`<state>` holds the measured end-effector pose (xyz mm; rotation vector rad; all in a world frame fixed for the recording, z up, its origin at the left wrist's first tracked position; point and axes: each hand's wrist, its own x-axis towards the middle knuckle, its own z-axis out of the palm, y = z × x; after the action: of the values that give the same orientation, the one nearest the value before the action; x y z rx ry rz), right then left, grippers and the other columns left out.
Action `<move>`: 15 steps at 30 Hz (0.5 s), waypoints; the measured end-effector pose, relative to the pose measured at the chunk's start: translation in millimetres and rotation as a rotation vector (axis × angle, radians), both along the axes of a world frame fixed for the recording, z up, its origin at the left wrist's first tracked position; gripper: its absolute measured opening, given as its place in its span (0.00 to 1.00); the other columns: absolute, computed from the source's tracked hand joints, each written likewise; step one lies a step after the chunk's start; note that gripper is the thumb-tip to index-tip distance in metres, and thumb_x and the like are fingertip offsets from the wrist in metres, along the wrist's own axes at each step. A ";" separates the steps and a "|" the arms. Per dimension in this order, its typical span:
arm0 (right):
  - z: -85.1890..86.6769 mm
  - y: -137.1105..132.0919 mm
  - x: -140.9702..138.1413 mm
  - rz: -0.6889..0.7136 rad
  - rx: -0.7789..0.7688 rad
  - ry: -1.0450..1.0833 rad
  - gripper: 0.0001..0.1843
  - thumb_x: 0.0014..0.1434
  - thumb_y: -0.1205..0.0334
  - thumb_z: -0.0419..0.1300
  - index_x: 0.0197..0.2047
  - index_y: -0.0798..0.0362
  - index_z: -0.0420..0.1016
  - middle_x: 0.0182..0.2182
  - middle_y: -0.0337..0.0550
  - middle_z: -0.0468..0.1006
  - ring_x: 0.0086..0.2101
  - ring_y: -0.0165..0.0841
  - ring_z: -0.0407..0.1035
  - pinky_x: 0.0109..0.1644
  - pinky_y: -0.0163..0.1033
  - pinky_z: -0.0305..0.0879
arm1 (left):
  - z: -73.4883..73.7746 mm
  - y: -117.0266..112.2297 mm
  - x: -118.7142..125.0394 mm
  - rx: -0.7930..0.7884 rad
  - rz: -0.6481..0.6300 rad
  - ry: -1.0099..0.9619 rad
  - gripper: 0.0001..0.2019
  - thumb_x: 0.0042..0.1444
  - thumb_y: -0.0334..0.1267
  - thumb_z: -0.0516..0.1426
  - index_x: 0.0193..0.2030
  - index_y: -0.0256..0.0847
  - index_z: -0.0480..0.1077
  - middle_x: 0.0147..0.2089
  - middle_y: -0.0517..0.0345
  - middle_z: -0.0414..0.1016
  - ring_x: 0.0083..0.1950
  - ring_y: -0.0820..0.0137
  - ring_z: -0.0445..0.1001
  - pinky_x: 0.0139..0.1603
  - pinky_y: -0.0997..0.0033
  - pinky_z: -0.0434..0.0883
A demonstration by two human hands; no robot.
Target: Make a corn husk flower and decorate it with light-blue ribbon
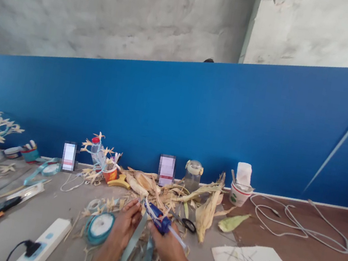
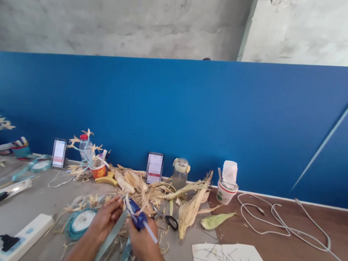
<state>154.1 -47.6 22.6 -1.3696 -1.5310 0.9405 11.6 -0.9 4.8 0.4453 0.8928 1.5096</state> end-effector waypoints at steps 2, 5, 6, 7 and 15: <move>0.0 0.1 0.0 -0.011 0.000 0.002 0.15 0.53 0.54 0.54 0.35 0.55 0.76 0.31 0.45 0.79 0.34 0.37 0.72 0.40 0.36 0.65 | 0.8 -0.7 0.1 0.005 -0.011 0.017 0.14 0.35 0.32 0.67 0.28 0.35 0.68 0.17 0.68 0.67 0.12 0.87 0.52 0.14 0.86 0.52; -0.9 0.2 -0.5 -0.020 -0.008 0.004 0.15 0.53 0.55 0.54 0.35 0.55 0.76 0.31 0.44 0.79 0.33 0.37 0.72 0.39 0.36 0.65 | 1.2 -0.8 0.4 -0.003 -0.013 0.018 0.13 0.36 0.31 0.67 0.28 0.35 0.67 0.18 0.66 0.68 0.12 0.88 0.52 0.14 0.86 0.53; -1.5 0.2 -0.8 -0.015 -0.008 0.004 0.14 0.53 0.55 0.54 0.35 0.55 0.76 0.30 0.44 0.79 0.33 0.37 0.72 0.39 0.36 0.65 | 1.0 -0.6 0.5 -0.009 -0.009 0.010 0.13 0.36 0.30 0.66 0.28 0.35 0.67 0.18 0.66 0.68 0.12 0.88 0.52 0.14 0.86 0.54; -2.1 0.0 -1.2 -0.007 -0.005 0.004 0.14 0.53 0.55 0.54 0.35 0.54 0.76 0.30 0.44 0.79 0.33 0.36 0.72 0.39 0.36 0.65 | 0.8 -0.3 0.5 -0.015 -0.004 0.000 0.13 0.36 0.30 0.66 0.28 0.35 0.67 0.18 0.67 0.68 0.11 0.88 0.52 0.15 0.86 0.55; -2.0 -0.4 -1.4 -0.006 0.010 0.037 0.14 0.51 0.54 0.54 0.33 0.54 0.76 0.29 0.44 0.79 0.32 0.37 0.71 0.39 0.37 0.65 | 1.0 -0.8 0.3 -0.002 -0.008 -0.041 0.13 0.36 0.28 0.66 0.28 0.35 0.67 0.17 0.68 0.66 0.12 0.87 0.53 0.14 0.87 0.54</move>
<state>152.8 -48.0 20.7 -1.3413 -1.5015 0.9483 11.9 -1.6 5.7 0.4151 0.8597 1.5057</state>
